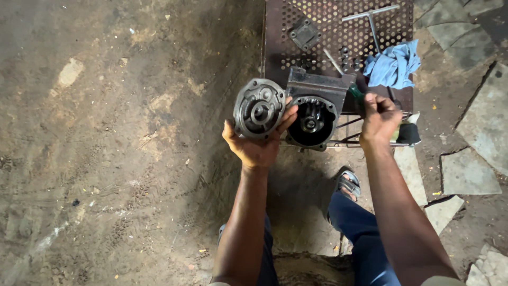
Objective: The person uses a screwdriver to remove a bolt from a metal engine casing, then wipes the casing with a blue cloth. They proceed to remove a circular metal component and a ring from the casing, cleaning the parts with the cloth and placing them on a perforated metal table.
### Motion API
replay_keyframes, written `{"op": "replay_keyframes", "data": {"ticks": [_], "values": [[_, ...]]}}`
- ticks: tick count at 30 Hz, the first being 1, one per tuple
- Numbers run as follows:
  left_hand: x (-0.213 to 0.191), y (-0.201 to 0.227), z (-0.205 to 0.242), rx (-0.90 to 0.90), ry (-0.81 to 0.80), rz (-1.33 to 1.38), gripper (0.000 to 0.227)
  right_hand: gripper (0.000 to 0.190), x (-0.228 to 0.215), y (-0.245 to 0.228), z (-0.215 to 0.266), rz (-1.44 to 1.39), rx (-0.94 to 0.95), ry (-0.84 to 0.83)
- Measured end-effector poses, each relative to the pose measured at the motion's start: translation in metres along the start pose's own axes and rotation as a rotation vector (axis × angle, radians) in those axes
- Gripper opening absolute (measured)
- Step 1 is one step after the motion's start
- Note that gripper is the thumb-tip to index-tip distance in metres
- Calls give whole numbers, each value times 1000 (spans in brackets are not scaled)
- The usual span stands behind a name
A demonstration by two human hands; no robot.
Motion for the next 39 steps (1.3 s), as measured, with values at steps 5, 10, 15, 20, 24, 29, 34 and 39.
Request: {"op": "replay_keyframes", "data": {"ticks": [5,10,15,20,24,29,34,39], "values": [[-3,-2,0,-20,7,84,109,18,58,-54,22,958,-430,-242],[5,-6,-1,-48,-11,101,111,22,81,-73,28,994,-435,-312],[8,-6,4,-52,34,40,113,19,55,-73,6,1183,-247,-182],[13,-5,1,-41,-2,-35,112,38,49,-105,-16,1358,-668,-111],[10,-7,1,-43,-18,-30,112,38,0,-88,-64,313,-105,-35],[15,-9,-1,-50,-65,-28,113,17,-35,-185,-40,-518,-89,-122],[30,-14,5,-76,-160,-54,115,19,24,-252,43,-83,-274,-359],[17,-34,14,-79,-260,-72,110,25,108,-260,109,258,-435,-528]]}}
Point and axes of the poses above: each hand's wrist, its own z-axis away from the middle knuckle, its own x-axis out of the palm, y = z × x, the point moved 9 cm from there along -z, towards the middle knuckle, and after that the axes turned 8 degrees about -y, right-handed, at the moved point
